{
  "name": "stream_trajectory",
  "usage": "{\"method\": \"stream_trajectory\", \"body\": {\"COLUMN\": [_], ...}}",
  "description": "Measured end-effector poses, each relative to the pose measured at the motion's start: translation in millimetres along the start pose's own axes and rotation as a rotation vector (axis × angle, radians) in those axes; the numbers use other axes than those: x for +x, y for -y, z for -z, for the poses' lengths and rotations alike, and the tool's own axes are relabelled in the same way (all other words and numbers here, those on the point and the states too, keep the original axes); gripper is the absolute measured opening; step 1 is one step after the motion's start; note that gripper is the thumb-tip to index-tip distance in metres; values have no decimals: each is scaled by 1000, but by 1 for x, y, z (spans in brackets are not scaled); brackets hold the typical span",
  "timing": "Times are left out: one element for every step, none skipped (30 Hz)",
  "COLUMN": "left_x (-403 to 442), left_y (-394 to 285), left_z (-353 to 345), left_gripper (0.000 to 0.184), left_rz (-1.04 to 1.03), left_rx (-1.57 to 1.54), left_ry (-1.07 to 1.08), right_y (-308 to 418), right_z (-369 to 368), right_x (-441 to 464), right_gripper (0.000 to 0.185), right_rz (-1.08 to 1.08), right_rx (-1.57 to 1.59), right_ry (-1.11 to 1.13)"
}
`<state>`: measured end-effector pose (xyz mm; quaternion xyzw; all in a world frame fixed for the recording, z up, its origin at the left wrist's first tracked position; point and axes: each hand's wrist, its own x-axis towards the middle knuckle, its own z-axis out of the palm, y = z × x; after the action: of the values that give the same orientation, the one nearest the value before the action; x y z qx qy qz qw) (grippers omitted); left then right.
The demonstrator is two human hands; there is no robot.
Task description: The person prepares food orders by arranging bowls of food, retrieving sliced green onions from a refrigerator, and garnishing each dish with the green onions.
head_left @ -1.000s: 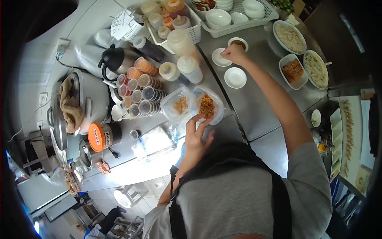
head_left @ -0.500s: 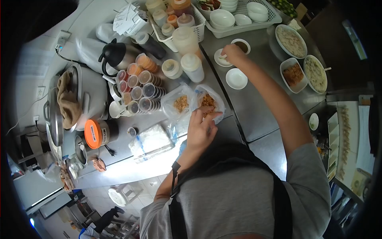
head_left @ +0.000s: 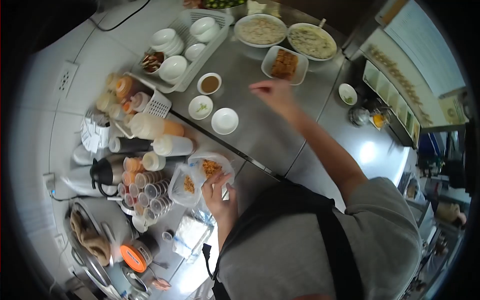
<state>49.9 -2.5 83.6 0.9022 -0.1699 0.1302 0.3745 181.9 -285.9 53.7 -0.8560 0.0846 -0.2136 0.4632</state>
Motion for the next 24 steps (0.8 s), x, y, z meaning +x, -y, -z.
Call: {"method": "stream_trajectory", "body": {"left_x": [1,0,2,5,8,11,15,20,23,25,27,28,29,28,27,26,25,23,21,21,20,20,19,18], "left_y": [-1,-3,-4,-5,-6,-9,-14,-20,-25,-30,-35,-39,-42,-44,-45,-46,-46,-46,-45,-42,-40,-37,-33,-30], "left_z": [0,0,-1,-3,-7,-11,-15,-18,-21,-25,-30,-34,-39,-44,-47,-48,-49,-49,-49,-48,-47,-47,-46,-45], "left_gripper": [36,36,35,35,34,33,33,32,32,32,32,32,32,31,31,30,30,29,29,29,29,29,29,29], "left_rz": [1,6,-4,-40,-75,-109,-120,-129,-139,-147,-154,-162,-163,-162,-161,-147,-133,-120,-121,-123,-124,-125,-125,-123], "left_rx": [-4,-6,-55,-47,-38,-30,-57,-82,-106,-118,-129,-140,-154,-167,-176,-170,-166,-164,-148,-134,-119,-120,-120,-121], "left_ry": [16,31,56,82,105,129,145,160,175,180,184,189,186,185,186,194,203,212,210,206,200,199,195,192], "right_y": [-17,-34,-77,-108,-127,-143,-161,-184,-200,-211,-221,-224,-227,-230,-228,-226,-223,-225,-227,-228,-227,-225,-223,-219], "right_z": [33,76,111,148,176,199,217,229,234,234,234,235,237,239,237,238,240,242,243,244,244,244,245,245], "right_x": [-11,-15,-18,-19,-21,-23,-22,-22,-23,-24,-23,-23,-24,-27,-30,-33,-36,-40,-39,-41,-43,-45,-46,-47], "right_gripper": [14,15,17,19,20,21,20,19,18,17,16,15,15,14,14,14,13,13,12,12,12,11,12,12], "right_rz": [-26,-74,-163,-116,-166,-218,-212,-204,-196,-222,-247,-273,-297,-322,-347,-366,-385,-406,-449,-443,-435,-427,-432,-437], "right_rx": [-99,-166,-298,-479,-592,-706,-819,-929,-1037,-1064,-1091,-1117,-1091,-1064,-1032,-1001,-971,-943,-1007,-1008,-1009,-1011,-989,-967], "right_ry": [-143,-137,-174,-105,-93,-80,13,108,205,242,280,318,283,249,218,170,122,74,90,73,56,39,36,34]}}
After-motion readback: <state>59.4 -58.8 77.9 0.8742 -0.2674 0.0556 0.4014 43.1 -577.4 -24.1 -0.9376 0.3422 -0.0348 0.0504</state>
